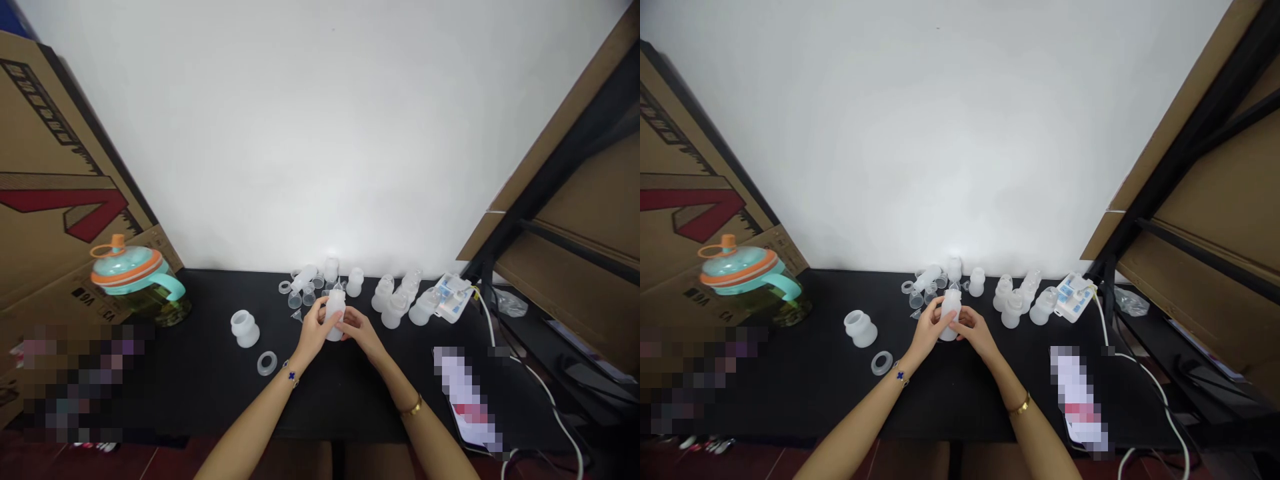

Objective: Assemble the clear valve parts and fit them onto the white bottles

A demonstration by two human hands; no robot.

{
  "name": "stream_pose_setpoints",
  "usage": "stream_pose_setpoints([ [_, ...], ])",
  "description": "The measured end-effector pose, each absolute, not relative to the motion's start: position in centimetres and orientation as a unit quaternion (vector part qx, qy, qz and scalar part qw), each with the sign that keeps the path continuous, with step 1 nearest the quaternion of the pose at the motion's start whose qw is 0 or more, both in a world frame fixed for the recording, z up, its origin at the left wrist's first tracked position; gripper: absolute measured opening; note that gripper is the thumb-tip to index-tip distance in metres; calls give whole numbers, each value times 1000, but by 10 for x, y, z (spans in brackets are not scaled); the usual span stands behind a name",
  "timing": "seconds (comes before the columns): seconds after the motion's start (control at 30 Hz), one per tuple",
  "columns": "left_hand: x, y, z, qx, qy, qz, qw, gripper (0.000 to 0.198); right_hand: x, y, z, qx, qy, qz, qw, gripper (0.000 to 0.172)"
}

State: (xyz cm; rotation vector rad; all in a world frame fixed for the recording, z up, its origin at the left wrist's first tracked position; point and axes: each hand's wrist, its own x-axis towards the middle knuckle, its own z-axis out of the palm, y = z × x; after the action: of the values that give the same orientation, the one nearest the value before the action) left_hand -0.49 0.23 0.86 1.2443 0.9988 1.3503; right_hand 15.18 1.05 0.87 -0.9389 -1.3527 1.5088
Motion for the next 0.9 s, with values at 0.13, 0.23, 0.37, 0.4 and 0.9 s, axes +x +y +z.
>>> stream_pose_setpoints([
  [0.13,-6,2,11,520,409,547,513,54,151,9,12,-392,-525,612,443,39],
  [0.23,-7,3,10,527,423,545,497,50,152,9,12,-396,-516,612,449,40],
  [0.37,-9,5,7,549,443,540,459,50,153,10,11,-408,-510,600,463,40],
  [0.4,-9,6,7,552,443,537,459,51,153,10,11,-412,-509,596,465,40],
  [0.9,-10,7,6,556,438,530,467,53,153,13,8,-432,-504,578,475,37],
])
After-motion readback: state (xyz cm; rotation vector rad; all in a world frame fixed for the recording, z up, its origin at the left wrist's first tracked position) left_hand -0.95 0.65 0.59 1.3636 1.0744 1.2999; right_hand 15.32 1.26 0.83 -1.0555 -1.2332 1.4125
